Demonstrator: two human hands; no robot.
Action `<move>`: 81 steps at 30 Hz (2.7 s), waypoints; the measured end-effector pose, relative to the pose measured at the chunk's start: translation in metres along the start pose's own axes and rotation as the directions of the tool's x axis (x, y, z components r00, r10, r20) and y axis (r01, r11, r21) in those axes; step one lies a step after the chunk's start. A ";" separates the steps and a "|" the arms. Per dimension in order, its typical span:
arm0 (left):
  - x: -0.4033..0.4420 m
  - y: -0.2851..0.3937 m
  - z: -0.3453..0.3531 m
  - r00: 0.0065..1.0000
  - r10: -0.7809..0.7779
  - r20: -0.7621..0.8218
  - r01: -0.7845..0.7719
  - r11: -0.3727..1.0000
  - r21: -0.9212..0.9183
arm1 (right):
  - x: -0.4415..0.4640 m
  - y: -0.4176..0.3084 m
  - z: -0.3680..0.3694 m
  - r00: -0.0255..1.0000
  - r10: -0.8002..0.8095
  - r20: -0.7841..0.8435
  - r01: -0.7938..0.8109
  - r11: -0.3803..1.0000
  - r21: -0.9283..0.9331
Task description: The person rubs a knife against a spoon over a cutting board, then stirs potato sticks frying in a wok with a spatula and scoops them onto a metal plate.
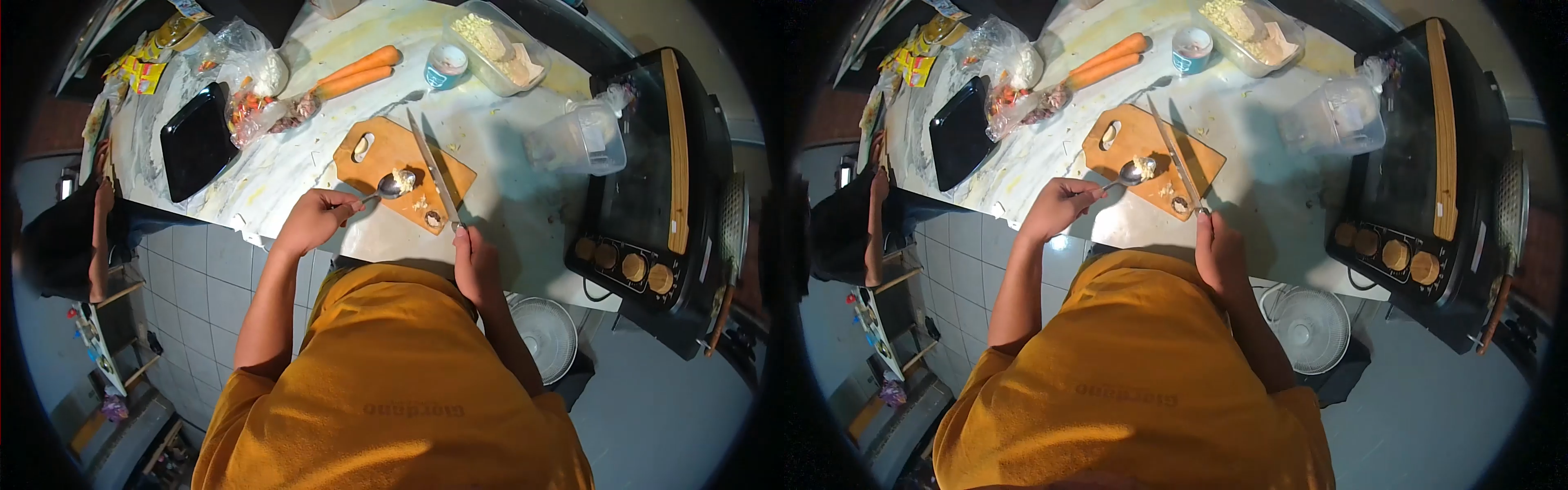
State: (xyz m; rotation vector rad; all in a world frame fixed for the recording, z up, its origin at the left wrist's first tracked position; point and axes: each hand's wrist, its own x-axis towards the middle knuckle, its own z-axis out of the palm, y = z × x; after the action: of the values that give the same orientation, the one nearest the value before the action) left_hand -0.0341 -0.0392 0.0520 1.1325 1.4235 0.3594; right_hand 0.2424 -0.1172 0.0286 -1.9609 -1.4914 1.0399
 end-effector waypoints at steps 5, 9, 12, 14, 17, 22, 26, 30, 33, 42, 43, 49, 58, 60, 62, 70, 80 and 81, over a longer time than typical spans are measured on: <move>0.004 0.048 -0.021 0.999 0.027 -0.023 -0.026 0.999 0.026 | 0.000 0.003 -0.003 0.998 0.064 0.017 -0.065 0.992 0.106; 0.028 0.084 -0.035 0.993 0.115 0.021 -0.116 0.991 0.071 | -0.004 0.014 0.000 0.994 0.095 0.045 -0.103 0.966 0.236; 0.056 0.109 -0.036 0.987 0.159 0.015 -0.159 0.986 0.055 | -0.009 0.023 0.001 0.991 0.114 0.067 -0.129 0.937 0.325; 0.079 0.126 -0.037 0.986 0.163 0.029 -0.165 0.983 0.081 | -0.011 0.028 0.001 0.989 0.127 0.079 -0.148 0.913 0.381; 0.119 0.142 -0.033 0.968 0.248 -0.030 -0.231 0.935 0.268 | -0.013 0.027 -0.003 0.991 0.120 0.056 -0.132 0.902 0.412; 0.139 0.183 -0.011 0.881 0.465 -0.085 -0.264 0.634 0.727 | -0.010 0.023 -0.011 0.993 0.118 0.005 -0.108 0.888 0.448; 0.147 0.181 0.020 0.713 0.698 0.062 -0.204 0.122 0.971 | -0.005 0.021 -0.016 0.992 0.123 0.001 -0.113 0.900 0.421; 0.152 0.179 0.027 0.669 0.716 0.199 -0.259 -0.026 0.965 | -0.001 0.021 -0.012 0.992 0.124 -0.004 -0.111 0.901 0.418; 0.151 0.179 0.025 0.649 0.728 0.221 -0.268 -0.052 0.962 | -0.002 0.024 -0.010 0.994 0.105 -0.024 -0.083 0.889 0.451; 0.115 0.175 0.008 0.617 0.785 0.060 -0.308 0.171 0.936 | -0.002 0.019 -0.014 0.930 0.242 0.277 -0.363 0.727 0.583; 0.107 0.170 0.004 0.594 0.804 0.000 -0.334 0.247 0.910 | -0.003 0.015 -0.018 0.911 0.248 0.331 -0.405 0.689 0.600; 0.065 0.135 -0.013 0.674 0.717 -0.179 -0.400 0.557 0.727 | 0.007 -0.014 -0.040 0.842 0.262 0.471 -0.531 0.555 0.640; 0.085 0.106 0.017 0.803 0.518 -0.294 -0.448 0.851 0.275 | 0.111 -0.051 -0.036 0.988 0.143 0.050 -0.143 0.773 0.618; 0.095 0.106 0.031 0.780 0.525 -0.340 -0.468 0.850 0.241 | 0.134 -0.061 -0.031 0.988 0.153 0.003 -0.127 0.812 0.570; 0.105 0.105 0.043 0.731 0.559 -0.392 -0.515 0.828 0.221 | 0.148 -0.073 -0.027 0.987 0.156 -0.048 -0.108 0.846 0.522; 0.126 0.104 0.058 0.700 0.509 -0.502 -0.477 0.855 0.201 | 0.165 -0.083 -0.015 0.983 0.162 -0.086 -0.114 0.908 0.403; 0.133 0.113 0.059 0.623 0.599 -0.502 -0.524 0.797 0.300 | 0.172 -0.068 -0.008 0.981 0.081 -0.177 -0.013 0.936 0.353; 0.136 0.112 0.060 0.602 0.619 -0.504 -0.515 0.784 0.347 | 0.171 -0.069 -0.009 0.981 0.078 -0.177 -0.011 0.936 0.353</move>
State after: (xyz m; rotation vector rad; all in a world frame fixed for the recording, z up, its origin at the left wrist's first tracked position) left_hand 0.0926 0.0973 0.0455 1.7191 1.6100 1.1709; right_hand 0.2299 0.0668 0.0361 -1.7871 -1.0793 1.0260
